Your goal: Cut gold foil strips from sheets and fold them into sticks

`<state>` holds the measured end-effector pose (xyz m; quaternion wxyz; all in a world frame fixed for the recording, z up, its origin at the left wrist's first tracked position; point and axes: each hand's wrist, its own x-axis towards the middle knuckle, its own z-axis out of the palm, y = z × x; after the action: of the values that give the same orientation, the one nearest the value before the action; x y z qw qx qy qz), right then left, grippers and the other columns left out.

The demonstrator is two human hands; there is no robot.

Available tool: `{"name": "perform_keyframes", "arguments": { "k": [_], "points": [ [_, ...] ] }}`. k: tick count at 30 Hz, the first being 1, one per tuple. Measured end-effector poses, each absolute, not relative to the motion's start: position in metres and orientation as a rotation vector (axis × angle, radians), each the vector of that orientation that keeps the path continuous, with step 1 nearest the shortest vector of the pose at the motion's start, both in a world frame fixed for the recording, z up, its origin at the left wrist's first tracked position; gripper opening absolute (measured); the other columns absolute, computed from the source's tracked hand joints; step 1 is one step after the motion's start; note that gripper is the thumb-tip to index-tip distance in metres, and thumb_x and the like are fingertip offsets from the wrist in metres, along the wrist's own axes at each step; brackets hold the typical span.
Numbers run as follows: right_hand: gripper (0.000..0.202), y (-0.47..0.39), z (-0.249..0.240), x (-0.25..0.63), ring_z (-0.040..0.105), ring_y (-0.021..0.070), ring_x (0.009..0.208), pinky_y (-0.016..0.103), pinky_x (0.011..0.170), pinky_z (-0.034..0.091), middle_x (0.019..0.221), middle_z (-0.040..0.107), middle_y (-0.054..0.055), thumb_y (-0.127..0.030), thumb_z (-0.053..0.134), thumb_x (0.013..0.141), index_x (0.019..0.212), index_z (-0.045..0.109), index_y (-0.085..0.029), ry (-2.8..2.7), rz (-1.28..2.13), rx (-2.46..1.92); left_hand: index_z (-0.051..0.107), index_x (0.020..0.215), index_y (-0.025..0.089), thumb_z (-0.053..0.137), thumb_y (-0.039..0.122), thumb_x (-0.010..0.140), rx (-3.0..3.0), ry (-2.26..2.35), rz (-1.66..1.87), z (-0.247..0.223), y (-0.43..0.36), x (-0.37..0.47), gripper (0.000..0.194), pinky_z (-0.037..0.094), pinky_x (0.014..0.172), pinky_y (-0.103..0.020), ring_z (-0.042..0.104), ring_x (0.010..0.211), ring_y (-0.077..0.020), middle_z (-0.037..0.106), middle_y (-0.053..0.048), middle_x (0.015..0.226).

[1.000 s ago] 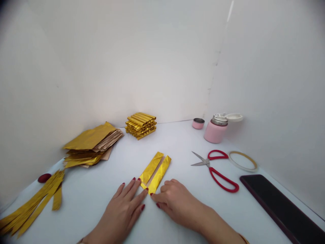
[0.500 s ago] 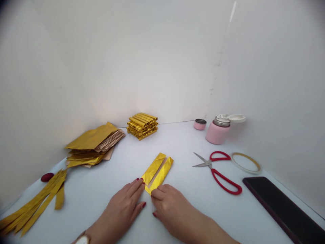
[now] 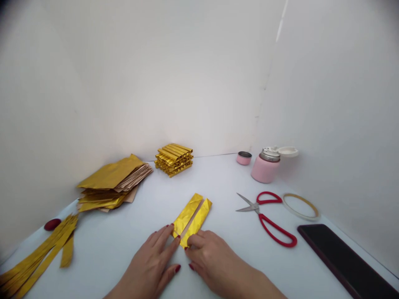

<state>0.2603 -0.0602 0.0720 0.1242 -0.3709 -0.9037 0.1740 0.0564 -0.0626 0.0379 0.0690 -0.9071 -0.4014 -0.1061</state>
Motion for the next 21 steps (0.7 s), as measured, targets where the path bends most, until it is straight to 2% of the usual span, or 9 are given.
{"name": "perform_keyframes", "arguments": {
  "k": [4,8,11,15,18,21],
  "points": [
    [0.014,-0.061,0.073,0.260,0.053,0.0171,0.093,0.028,0.085,0.040,0.100,0.062,0.005,-0.011,0.050,0.082,0.088,0.061,-0.017,-2.630,0.533,-1.066,0.050,0.120,0.017,0.051,0.039,0.084,-2.690,-1.150,-0.379,0.030,-0.061,0.055,0.042,0.046,0.087,-0.041,0.055,0.108,-0.0279,0.056,-0.014,0.122],
    [0.013,-0.061,0.073,0.260,0.053,0.0162,0.093,0.028,0.085,0.038,0.099,0.062,0.003,-0.011,0.050,0.082,0.085,0.060,-0.018,-2.579,0.560,-1.030,0.050,0.117,0.013,0.048,0.043,0.085,-2.629,-1.039,-0.411,0.020,-0.057,0.054,0.044,0.048,0.081,-0.037,0.058,0.104,-0.0287,0.059,-0.017,0.117],
    [0.015,-0.060,0.074,0.261,0.053,0.0155,0.093,0.027,0.086,0.038,0.098,0.063,0.002,-0.011,0.049,0.083,0.085,0.061,-0.019,-2.584,0.561,-1.031,0.051,0.114,0.016,0.048,0.047,0.083,-2.616,-0.986,-0.476,0.019,-0.055,0.053,0.044,0.049,0.076,-0.034,0.060,0.100,-0.0282,0.062,-0.016,0.113],
    [0.011,-0.060,0.076,0.262,0.052,0.0170,0.095,0.028,0.085,0.038,0.101,0.062,0.003,-0.012,0.053,0.080,0.084,0.061,-0.019,-2.651,0.527,-1.095,0.050,0.115,0.015,0.050,0.044,0.083,-2.643,-0.985,-0.512,0.024,-0.056,0.053,0.044,0.049,0.081,-0.031,0.058,0.103,-0.0266,0.059,-0.017,0.117],
    [0.011,-0.062,0.076,0.264,0.052,0.0195,0.095,0.029,0.079,0.039,0.103,0.060,0.004,-0.012,0.056,0.076,0.084,0.061,-0.019,-2.696,0.461,-1.159,0.051,0.114,0.013,0.051,0.042,0.083,-2.691,-1.024,-0.491,0.024,-0.059,0.055,0.043,0.048,0.084,-0.030,0.059,0.101,-0.0249,0.059,-0.015,0.116],
    [0.011,-0.063,0.073,0.266,0.053,0.0189,0.082,0.029,0.070,0.038,0.091,0.061,0.004,-0.014,0.054,0.078,0.083,0.061,-0.021,-2.739,0.390,-1.179,0.051,0.113,0.010,0.051,0.048,0.082,-2.689,-1.025,-0.442,0.018,-0.062,0.058,0.049,0.049,0.082,-0.033,0.059,0.101,-0.0282,0.060,-0.018,0.114]
  ]
}}
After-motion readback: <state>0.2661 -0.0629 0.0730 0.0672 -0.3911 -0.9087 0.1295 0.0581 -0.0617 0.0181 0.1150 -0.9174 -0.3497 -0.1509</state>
